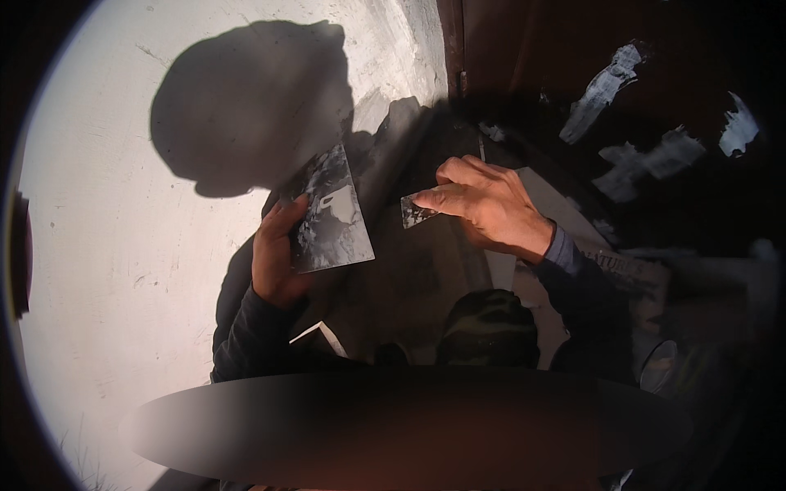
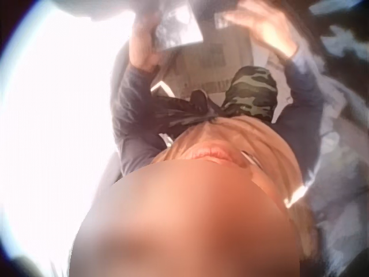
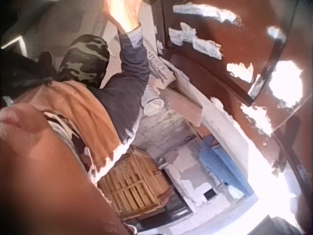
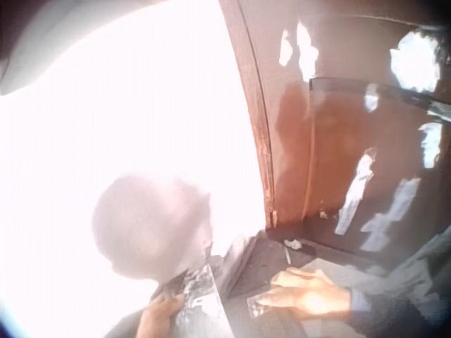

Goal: The person applies a white filler to a brown door using a small putty knife and a larger metal trowel. They repeatedly scoop filler from a container, transfer it to the trowel, and apply it to various spots on the door surface.

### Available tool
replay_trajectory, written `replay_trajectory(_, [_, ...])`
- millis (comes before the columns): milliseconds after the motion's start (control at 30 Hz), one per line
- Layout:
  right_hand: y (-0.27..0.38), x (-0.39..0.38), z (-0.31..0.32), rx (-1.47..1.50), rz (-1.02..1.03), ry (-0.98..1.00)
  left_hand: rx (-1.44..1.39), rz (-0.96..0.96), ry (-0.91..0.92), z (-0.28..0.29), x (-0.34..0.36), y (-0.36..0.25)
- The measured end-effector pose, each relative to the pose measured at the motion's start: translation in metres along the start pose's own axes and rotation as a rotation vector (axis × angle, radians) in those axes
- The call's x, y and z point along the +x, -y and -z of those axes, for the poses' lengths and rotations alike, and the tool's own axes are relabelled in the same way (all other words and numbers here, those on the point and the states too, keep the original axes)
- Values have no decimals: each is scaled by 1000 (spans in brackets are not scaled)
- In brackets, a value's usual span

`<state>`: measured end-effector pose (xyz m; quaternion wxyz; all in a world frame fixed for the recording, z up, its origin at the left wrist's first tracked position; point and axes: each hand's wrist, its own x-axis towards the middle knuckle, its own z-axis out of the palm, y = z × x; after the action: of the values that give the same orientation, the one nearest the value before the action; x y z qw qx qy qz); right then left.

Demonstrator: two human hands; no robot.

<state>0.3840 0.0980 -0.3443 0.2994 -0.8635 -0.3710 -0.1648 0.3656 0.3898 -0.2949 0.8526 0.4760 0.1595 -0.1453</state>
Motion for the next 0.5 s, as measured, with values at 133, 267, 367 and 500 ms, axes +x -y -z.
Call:
replay_trajectory(133, [-71, -34, -103, 849, -703, -270, 78, -6, -25, 18, -19, 9])
replay_trajectory(267, [-173, -43, -203, 1354, -1169, -525, 92, 65, -82, 33, -17, 37])
replay_trajectory(367, [-228, -31, -256, 1354, -1194, -686, 158, 120, -90, 38, -13, 47])
replay_trajectory(500, [-272, -13, -297, 1493, -1246, -924, 170, 138, -111, 38, -11, 47])
